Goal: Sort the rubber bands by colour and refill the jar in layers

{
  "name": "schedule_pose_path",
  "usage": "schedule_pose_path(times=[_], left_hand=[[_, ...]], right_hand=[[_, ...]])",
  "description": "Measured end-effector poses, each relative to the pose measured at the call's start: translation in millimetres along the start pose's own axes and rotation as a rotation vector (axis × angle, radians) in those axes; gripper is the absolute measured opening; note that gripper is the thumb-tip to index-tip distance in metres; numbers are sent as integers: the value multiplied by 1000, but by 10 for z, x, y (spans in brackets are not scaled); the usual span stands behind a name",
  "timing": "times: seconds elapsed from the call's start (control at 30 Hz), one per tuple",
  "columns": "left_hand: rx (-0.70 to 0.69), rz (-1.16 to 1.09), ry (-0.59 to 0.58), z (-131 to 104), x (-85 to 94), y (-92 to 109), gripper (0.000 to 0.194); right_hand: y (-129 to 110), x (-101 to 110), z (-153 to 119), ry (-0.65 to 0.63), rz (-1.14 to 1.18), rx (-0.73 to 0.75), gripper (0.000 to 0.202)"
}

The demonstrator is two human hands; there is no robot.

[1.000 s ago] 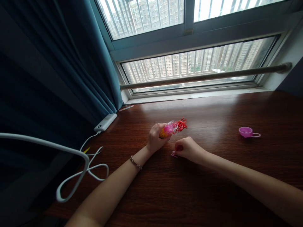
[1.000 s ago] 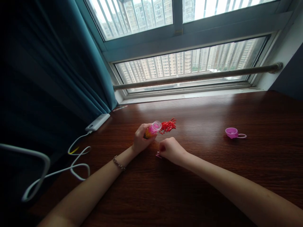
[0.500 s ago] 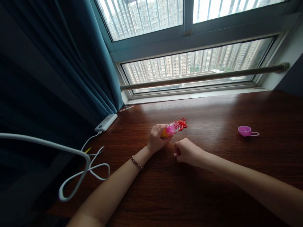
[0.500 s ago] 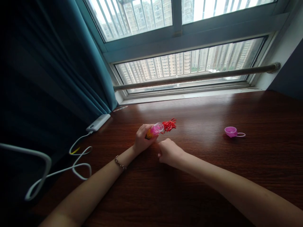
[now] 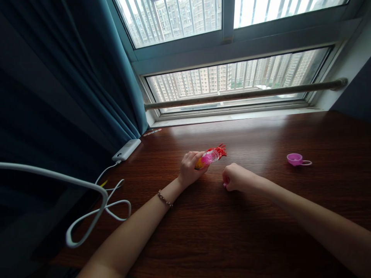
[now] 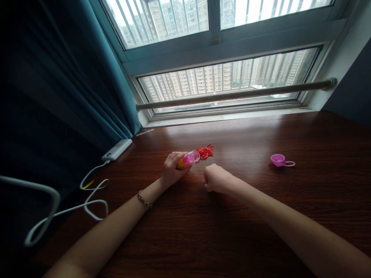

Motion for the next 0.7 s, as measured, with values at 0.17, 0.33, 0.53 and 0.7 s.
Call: schedule_pose_path(times=[0.17,0.33,0.53,0.7], left_hand=[[-21,22,-14,-2,-8,6,37],[-38,34,-7,-6,-16,41,37],[-106,56,-26,-37,-25,192,38],[-92,69,-27,-40,-25,239,38]], right_hand=[[47,235,2,95,236,38,7],[95,628,-53,407,658,11,18],[1,674,-156,602,501,89,8],[-81,731,-235,662,442,111,2]])
Point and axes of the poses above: each hand's wrist, its own z-axis towards the middle knuckle, its own x-axis out of the back of the hand, y = z × x, the point moved 6 cm from there along z, towards the middle knuckle, and after that the axes turned 1 degree about y, right-handed, at the moved point
